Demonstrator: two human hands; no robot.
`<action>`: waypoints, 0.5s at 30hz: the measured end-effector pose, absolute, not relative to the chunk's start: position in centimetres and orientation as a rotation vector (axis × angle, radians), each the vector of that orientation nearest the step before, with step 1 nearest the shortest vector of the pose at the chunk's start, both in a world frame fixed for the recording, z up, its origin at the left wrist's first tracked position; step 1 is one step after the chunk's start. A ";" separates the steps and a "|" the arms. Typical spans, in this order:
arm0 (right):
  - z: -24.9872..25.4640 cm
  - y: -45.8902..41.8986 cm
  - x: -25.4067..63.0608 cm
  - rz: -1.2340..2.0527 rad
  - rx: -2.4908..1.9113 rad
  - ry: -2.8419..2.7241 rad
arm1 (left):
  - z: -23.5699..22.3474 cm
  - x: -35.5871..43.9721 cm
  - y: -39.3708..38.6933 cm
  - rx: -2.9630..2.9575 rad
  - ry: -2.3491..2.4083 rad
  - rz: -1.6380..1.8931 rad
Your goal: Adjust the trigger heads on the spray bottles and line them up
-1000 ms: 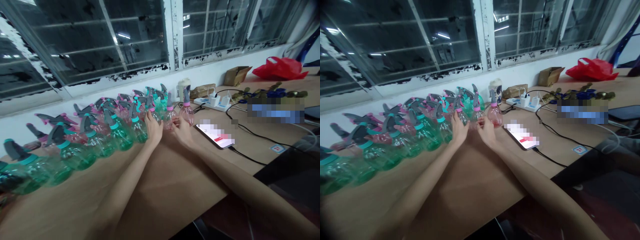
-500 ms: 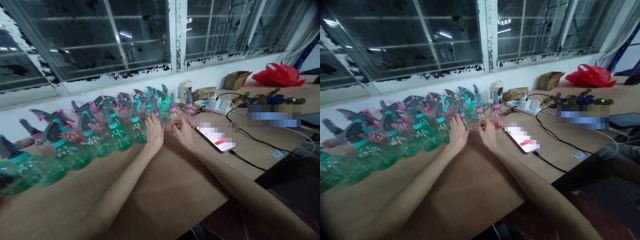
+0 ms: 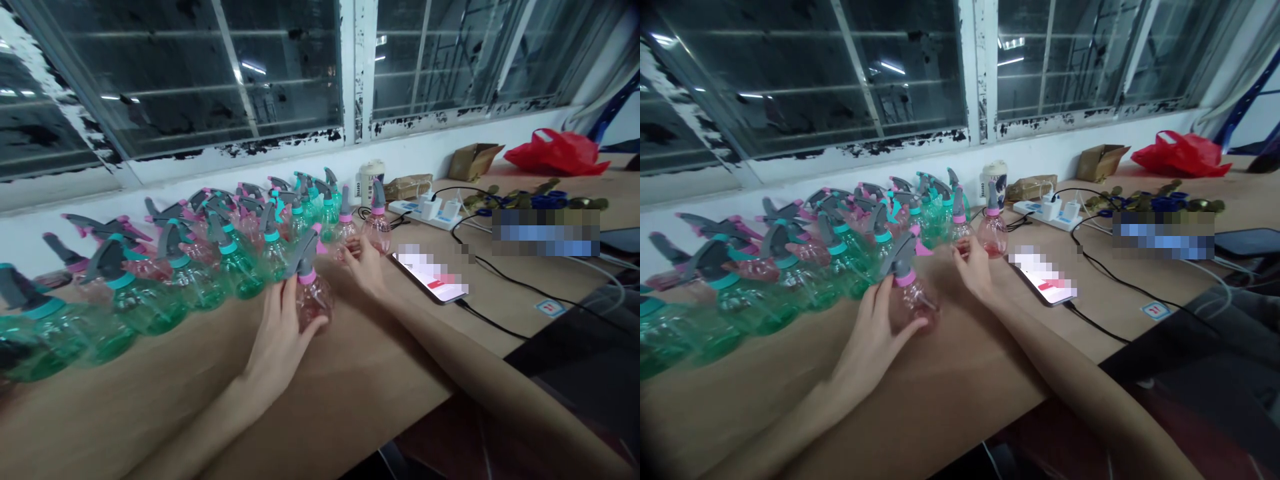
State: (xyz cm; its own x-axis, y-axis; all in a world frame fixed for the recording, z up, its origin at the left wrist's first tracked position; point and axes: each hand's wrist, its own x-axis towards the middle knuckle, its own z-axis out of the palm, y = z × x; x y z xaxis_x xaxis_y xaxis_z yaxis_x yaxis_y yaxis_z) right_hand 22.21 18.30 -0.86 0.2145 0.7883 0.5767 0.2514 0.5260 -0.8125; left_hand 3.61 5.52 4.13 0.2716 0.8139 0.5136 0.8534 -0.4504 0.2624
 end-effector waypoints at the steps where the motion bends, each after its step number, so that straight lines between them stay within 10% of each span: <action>1: -0.8 18.2 22.1 0.478 -1.002 -1.351 | 4.0 3.0 4.4 -2.457 -1.648 -0.918; 15: -2.1 17.4 21.1 0.477 -1.045 -1.486 | 6.1 0.4 -0.6 -2.528 -1.891 -0.960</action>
